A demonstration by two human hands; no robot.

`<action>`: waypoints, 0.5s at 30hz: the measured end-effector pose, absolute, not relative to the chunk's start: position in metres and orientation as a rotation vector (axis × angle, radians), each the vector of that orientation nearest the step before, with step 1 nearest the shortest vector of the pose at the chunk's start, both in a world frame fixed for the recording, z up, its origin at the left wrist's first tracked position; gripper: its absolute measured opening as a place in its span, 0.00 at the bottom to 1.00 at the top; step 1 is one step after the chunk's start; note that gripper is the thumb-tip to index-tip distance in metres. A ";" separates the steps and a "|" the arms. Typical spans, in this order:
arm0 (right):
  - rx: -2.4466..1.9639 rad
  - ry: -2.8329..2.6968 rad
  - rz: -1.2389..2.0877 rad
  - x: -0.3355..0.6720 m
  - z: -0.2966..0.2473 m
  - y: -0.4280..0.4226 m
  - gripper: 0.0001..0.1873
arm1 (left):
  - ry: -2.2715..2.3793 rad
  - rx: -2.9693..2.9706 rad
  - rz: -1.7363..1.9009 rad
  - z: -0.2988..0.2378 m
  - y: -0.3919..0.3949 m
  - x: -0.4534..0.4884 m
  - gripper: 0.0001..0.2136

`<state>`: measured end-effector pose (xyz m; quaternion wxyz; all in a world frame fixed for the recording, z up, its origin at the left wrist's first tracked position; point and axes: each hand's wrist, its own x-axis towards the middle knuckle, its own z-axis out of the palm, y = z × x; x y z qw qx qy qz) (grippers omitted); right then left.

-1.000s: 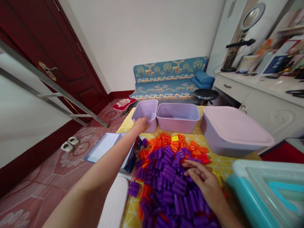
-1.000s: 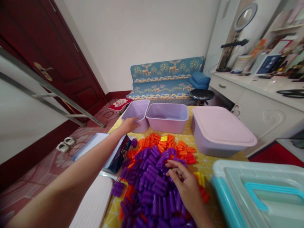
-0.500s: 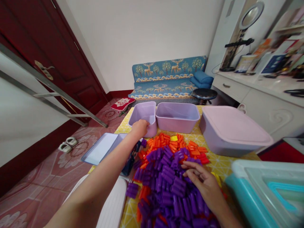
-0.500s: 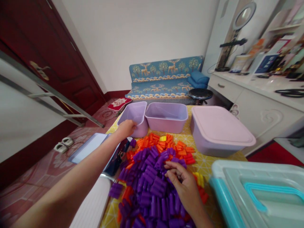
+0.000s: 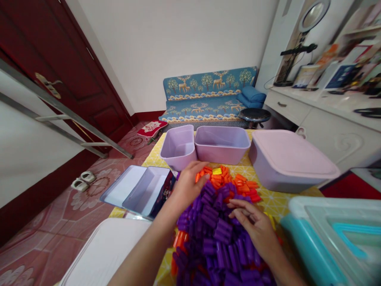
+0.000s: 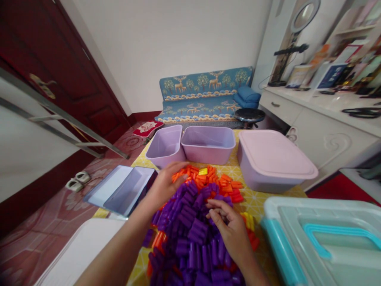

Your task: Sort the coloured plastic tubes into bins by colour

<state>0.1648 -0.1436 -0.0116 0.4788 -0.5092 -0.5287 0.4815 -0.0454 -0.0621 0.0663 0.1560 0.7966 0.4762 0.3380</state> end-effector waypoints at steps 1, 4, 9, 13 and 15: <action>-1.258 -1.282 1.145 0.165 -0.012 -0.144 0.17 | 1.305 2.230 0.969 0.063 -0.080 -0.034 0.17; -1.307 -1.265 1.014 0.168 -0.011 -0.145 0.17 | 1.164 2.156 0.885 0.050 -0.126 -0.005 0.24; -1.383 -1.345 0.708 0.178 -0.001 -0.152 0.16 | 1.106 2.355 0.718 0.033 -0.153 0.013 0.36; -1.422 -1.498 0.648 0.185 0.020 -0.170 0.16 | 1.216 2.426 0.623 0.024 -0.145 0.012 0.36; -1.451 -1.561 0.575 0.194 0.032 -0.185 0.17 | 1.289 2.409 0.610 0.023 -0.143 0.009 0.33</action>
